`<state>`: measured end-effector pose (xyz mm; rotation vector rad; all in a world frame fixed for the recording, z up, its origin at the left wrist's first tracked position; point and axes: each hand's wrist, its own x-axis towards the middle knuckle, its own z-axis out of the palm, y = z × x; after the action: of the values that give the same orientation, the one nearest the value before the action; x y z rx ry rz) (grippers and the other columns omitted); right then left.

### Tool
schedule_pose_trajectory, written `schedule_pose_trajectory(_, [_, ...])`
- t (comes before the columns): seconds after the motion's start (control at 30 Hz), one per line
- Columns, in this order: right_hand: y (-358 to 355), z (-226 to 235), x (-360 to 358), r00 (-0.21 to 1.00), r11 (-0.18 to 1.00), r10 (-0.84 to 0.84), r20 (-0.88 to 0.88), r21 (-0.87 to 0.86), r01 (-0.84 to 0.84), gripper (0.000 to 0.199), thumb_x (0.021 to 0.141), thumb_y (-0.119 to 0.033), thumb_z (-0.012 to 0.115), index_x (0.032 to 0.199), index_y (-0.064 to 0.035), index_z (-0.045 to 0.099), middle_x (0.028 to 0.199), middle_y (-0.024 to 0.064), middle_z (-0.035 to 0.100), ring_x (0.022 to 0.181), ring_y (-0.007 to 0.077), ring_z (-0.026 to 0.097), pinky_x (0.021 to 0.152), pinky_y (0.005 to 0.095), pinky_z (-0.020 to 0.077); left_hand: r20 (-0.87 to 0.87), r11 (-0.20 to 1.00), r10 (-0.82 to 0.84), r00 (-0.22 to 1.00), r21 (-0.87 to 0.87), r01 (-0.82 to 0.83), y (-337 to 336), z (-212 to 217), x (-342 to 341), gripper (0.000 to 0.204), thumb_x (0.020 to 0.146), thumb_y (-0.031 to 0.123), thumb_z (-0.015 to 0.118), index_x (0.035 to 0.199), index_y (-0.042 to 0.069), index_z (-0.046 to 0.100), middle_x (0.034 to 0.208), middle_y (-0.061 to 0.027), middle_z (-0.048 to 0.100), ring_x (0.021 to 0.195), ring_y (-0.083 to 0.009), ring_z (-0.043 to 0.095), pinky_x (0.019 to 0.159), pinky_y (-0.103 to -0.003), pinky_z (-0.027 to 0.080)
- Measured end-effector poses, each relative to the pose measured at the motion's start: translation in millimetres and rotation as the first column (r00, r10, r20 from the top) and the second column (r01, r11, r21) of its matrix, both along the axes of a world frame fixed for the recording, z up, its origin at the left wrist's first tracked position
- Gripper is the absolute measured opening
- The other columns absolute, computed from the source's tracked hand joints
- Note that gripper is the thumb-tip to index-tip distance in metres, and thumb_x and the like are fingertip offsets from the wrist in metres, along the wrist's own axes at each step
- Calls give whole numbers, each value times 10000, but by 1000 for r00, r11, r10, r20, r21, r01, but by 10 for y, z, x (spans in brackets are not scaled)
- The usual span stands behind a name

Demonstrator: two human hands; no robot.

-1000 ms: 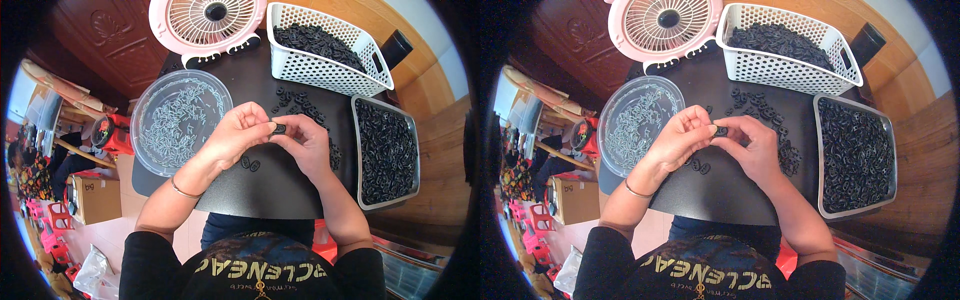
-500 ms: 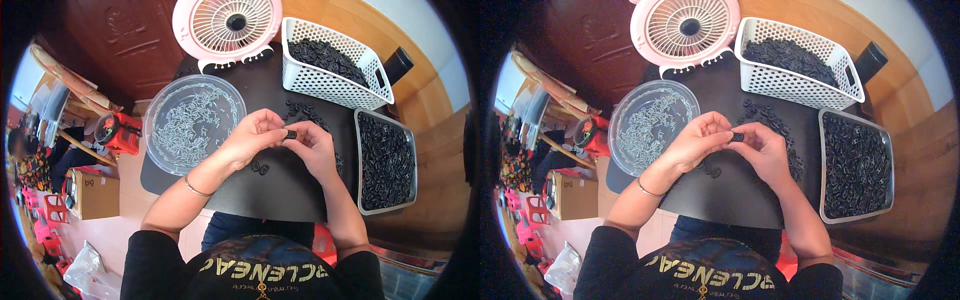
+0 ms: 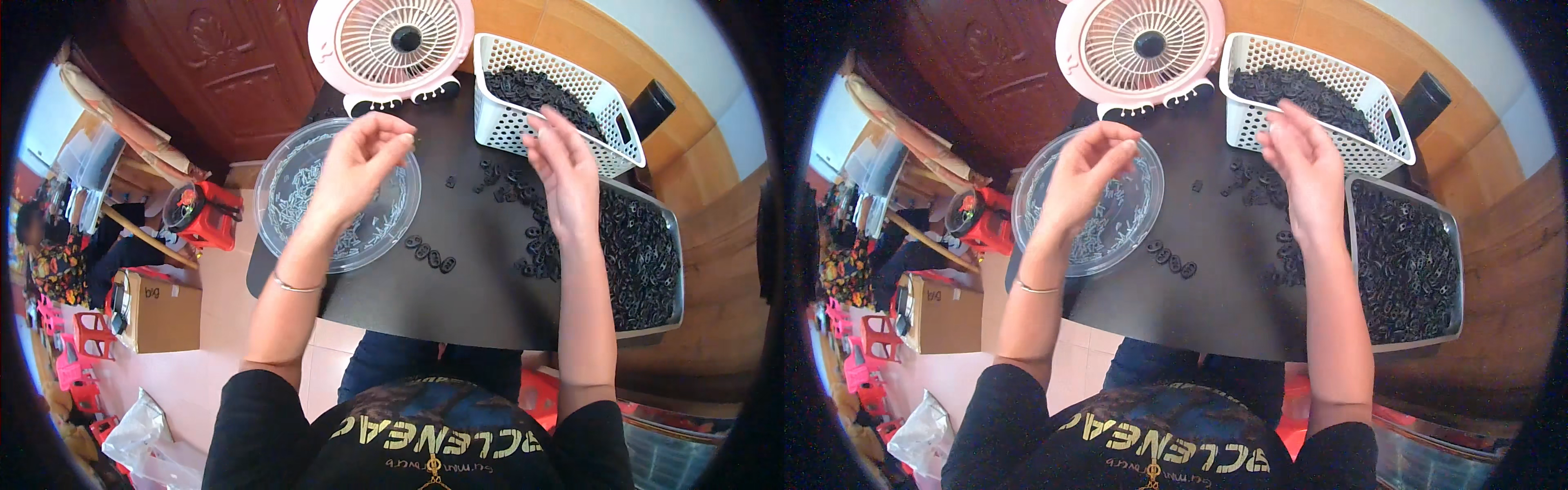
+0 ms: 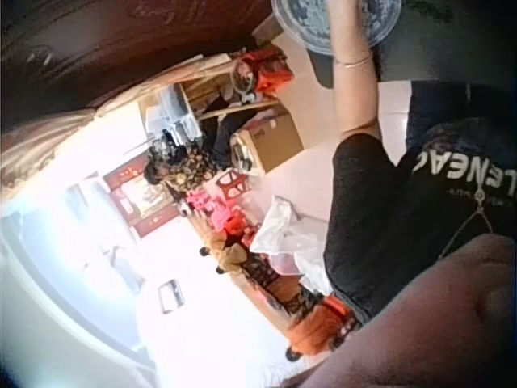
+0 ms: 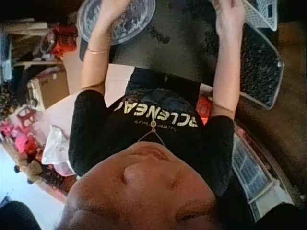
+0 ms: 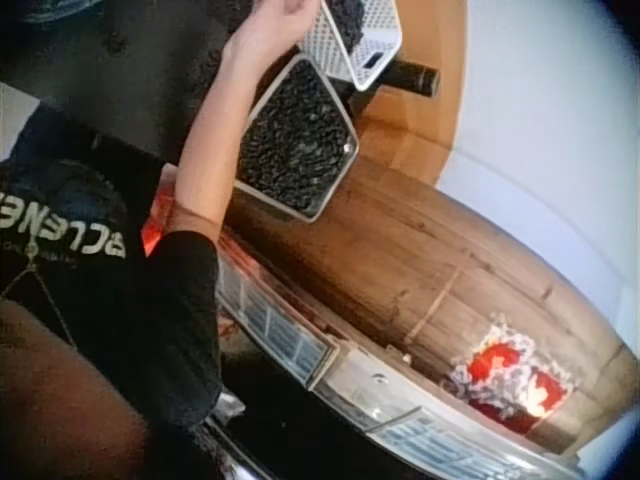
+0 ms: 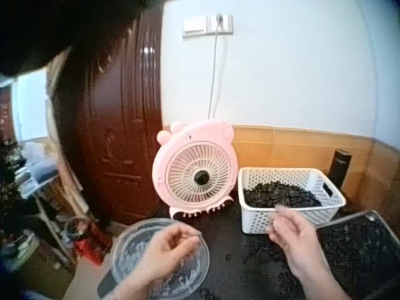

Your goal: The person sits at a table and assembles small black plastic components by inserting silver screws into them. They pick up a plastic piece from a pile on the table, retrieve a screw from a clear container, and fasten the two together by hand. The assembled units are placed back onto the table surface.

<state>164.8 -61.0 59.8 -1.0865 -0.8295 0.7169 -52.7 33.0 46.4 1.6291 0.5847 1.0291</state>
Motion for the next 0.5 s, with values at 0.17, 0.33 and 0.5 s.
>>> schedule_pose_trajectory(0.17, [-308, -312, -22, 970, 980, 71, 234, -195, -25, 179, 837, -86, 553, 998, -17, 587, 926, 40, 607, 769, 86, 572, 646, 188, 430, -452, 857, 221, 864, 512, 49, 109, -21, -249, 68, 773, 31, 571, 832, 16, 604, 816, -60, 600, 735, -163, 571, 670, -267, 454])
schedule_pose_trajectory(0.33, [-355, -605, 30, 964, 983, 64, 256, -184, -16, 134, 830, -78, 563, 948, -23, 598, 818, 0, 605, 690, 50, 548, 603, 182, 416, -608, 607, 349, 714, 726, 322, 162, -229, -222, 180, 661, -10, 564, 820, 46, 626, 795, -111, 570, 781, -290, 564, 692, -365, 461])
schedule_pose_trajectory(0.5, [-340, -695, 41, 963, 986, 59, 261, -166, -15, 119, 827, -66, 559, 931, -26, 602, 766, -12, 587, 635, 42, 518, 575, 177, 410, -652, 555, 436, 620, 737, 385, 197, -300, -173, 157, 658, 24, 555, 796, 43, 627, 758, -104, 548, 777, -285, 563, 683, -385, 466])
